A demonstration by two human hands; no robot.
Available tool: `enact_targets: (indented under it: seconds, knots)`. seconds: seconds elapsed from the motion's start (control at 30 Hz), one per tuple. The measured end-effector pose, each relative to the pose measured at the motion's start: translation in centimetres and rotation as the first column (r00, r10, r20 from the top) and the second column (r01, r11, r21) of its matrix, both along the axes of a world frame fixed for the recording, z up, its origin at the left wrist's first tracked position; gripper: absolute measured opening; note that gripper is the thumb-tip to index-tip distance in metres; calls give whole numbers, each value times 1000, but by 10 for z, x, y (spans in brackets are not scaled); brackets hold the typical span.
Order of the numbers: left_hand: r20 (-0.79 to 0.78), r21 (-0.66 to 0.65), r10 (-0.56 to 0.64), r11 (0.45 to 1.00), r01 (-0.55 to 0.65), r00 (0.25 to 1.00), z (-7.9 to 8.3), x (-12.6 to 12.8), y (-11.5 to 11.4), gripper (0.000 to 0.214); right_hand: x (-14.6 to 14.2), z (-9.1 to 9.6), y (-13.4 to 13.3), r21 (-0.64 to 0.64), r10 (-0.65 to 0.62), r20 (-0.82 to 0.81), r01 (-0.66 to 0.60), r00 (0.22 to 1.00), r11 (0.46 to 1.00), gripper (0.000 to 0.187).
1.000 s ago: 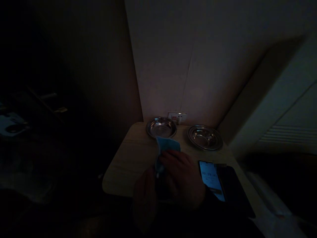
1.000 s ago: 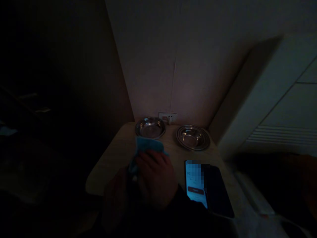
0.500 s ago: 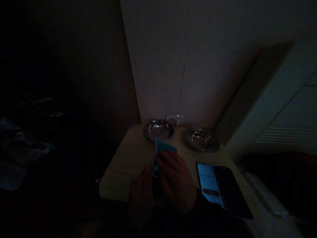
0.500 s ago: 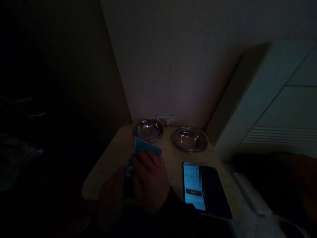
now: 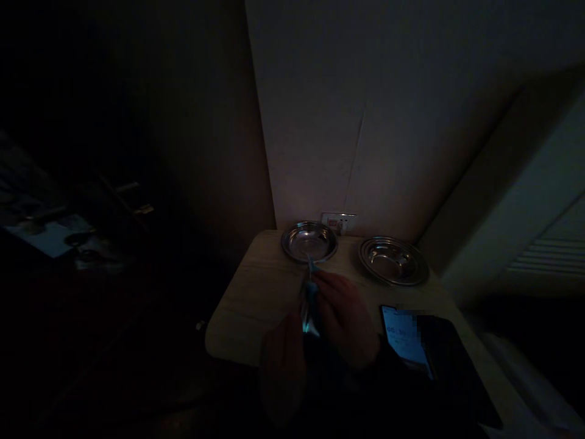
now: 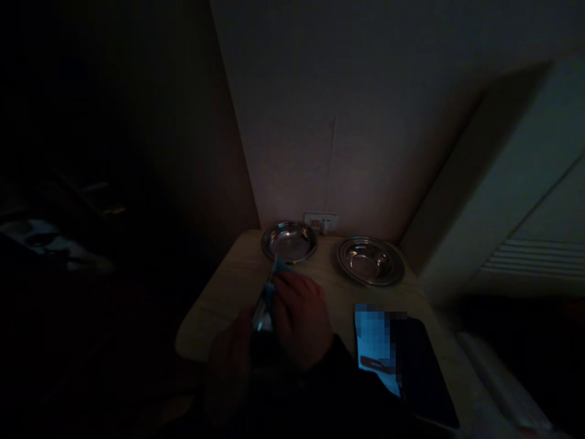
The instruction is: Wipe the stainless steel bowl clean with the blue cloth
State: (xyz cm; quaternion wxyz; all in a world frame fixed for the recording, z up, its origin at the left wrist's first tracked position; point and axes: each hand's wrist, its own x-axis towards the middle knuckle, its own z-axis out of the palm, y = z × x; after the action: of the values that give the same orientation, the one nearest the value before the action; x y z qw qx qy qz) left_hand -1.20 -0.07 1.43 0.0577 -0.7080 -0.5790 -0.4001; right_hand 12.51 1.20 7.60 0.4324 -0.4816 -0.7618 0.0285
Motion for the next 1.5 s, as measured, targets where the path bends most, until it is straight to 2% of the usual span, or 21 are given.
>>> enact_targets:
  seconds: [0.07,0.13,0.23,0.33,0.47,0.6,0.73,0.83,0.9,1.07,1.2,1.3,1.4,1.47,1.5]
  knots:
    - [15,-23,-18,1000,19,1000,1,-3,2,36,-3,0,-2,32,13,18,-14,1000,999,32]
    - [35,-31,29,999,-28,999,2,-4,4,38,-5,1,-2,56,41,50,-44,998,997,32]
    - [8,12,89,996,-89,996,0,-1,1,37,-4,3,4,-22,39,-1,-39,999,999,30]
    - [-41,81,55,995,-52,998,-3,2,-3,35,-2,5,7,-51,22,-74,-26,997,998,31]
    - [-75,150,42,988,-30,996,-3,1,-6,34,-1,4,5,9,66,-13,-66,998,998,30]
    - [-143,197,0,980,28,990,3,-1,-3,31,1,5,7,-58,-7,-69,3,998,998,30]
    - [43,27,-5,1000,4,999,8,1,0,37,-2,8,3,13,52,9,-52,999,999,29]
    - [145,-94,7,996,6,989,11,3,2,36,-3,11,3,-21,19,-15,-20,1000,1000,27]
    - [182,-124,25,992,-2,983,14,2,4,35,-5,12,2,-47,-2,-28,0,1000,999,28]
    - [217,-193,32,981,10,976,22,-4,12,34,-4,13,5,23,72,27,-73,997,997,26]
    - [251,-209,16,977,38,968,18,-5,6,35,0,13,9,-48,-10,-30,8,1000,999,28]
    - [288,-208,41,978,21,957,17,-2,2,37,-4,12,0,21,13,-23,-12,1000,1000,29]
    - [373,-309,62,949,61,926,27,3,1,34,-3,11,0,36,27,-46,-25,999,999,28]
    - [408,-345,86,936,66,909,39,9,1,36,5,13,12,-54,24,-133,-31,991,998,27]
    - [483,-385,170,922,34,859,46,12,0,39,11,14,19,-106,35,-202,-57,979,993,27]
